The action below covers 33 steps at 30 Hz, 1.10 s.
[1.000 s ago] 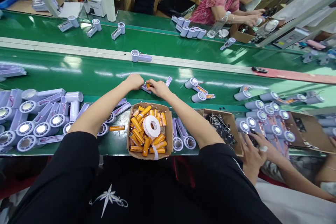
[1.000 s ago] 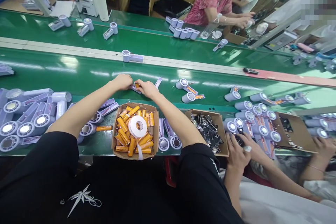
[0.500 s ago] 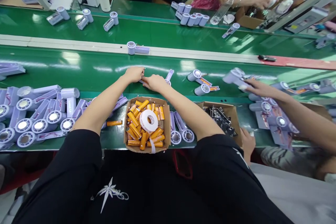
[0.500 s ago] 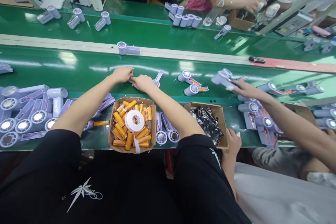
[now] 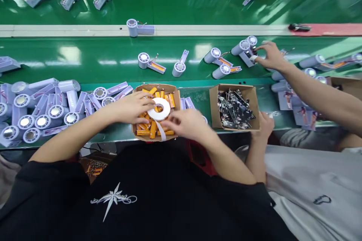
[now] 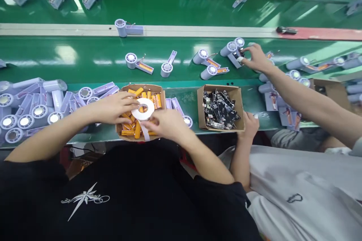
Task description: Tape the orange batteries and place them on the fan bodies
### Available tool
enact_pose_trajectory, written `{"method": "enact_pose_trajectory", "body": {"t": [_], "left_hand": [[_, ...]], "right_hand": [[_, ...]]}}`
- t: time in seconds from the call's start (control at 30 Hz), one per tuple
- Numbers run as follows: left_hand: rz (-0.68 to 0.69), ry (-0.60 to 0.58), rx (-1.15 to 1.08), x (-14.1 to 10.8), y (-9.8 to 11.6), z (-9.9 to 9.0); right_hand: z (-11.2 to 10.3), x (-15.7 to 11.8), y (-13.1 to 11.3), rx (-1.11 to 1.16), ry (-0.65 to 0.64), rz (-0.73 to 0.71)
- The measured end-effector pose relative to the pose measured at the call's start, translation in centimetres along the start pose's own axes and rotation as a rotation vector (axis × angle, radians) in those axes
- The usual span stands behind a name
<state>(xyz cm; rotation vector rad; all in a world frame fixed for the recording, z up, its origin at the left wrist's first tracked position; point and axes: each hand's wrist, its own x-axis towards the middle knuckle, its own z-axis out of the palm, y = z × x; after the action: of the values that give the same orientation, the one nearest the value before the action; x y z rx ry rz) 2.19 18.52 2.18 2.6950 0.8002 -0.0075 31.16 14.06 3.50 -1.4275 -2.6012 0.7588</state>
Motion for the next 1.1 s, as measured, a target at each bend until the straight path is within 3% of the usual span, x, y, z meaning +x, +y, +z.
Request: {"method": "enact_pose_trajectory", "body": {"t": [0.07, 0.17, 0.33, 0.5, 0.57, 0.7, 0.77, 0.87, 0.93, 1.0, 1.1], "left_hand": [[-0.010, 0.026, 0.037, -1.5, 1.3, 1.4], [-0.039, 0.082, 0.036, -1.3, 1.4, 2.6], [-0.011, 0.023, 0.046, 1.5, 2.4, 2.7], [0.068, -0.066, 0.082, 3.4, 3.5, 2.2], [-0.013, 0.013, 0.109, 2.4, 3.1, 1.8], [-0.151, 0.344, 0.109, -2.7, 2.3, 1.1], [-0.201, 0.449, 0.080, -5.5, 2.7, 1.3], [-0.264, 0.556, 0.050, -8.2, 4.6, 2.5], [-0.268, 0.614, 0.043, -8.9, 6.1, 3.4], [-0.254, 0.653, 0.039, -9.3, 7.4, 4.2], [-0.227, 0.659, 0.027, -9.9, 8.8, 4.9]], "right_hand": [[2.9, -2.2, -2.2, -0.078, -0.088, 0.090], [5.4, -2.4, -4.0, -0.150, -0.144, 0.110], [4.8, -2.6, -3.9, -0.179, -0.082, 0.040], [4.7, -5.0, -4.5, -0.201, -0.093, 0.001], [5.0, -6.5, -4.8, -0.173, -0.077, -0.039], [5.9, -8.5, -4.8, 0.059, -0.175, -0.304], [6.1, -7.5, -4.3, 0.146, -0.212, -0.352], [6.1, -3.9, -3.4, 0.056, -0.056, -0.175], [6.0, -1.4, -3.0, -0.041, 0.015, -0.101], [5.9, 0.2, -2.8, -0.083, 0.001, -0.116], [6.1, 0.6, -2.2, 0.019, -0.001, -0.178]]}}
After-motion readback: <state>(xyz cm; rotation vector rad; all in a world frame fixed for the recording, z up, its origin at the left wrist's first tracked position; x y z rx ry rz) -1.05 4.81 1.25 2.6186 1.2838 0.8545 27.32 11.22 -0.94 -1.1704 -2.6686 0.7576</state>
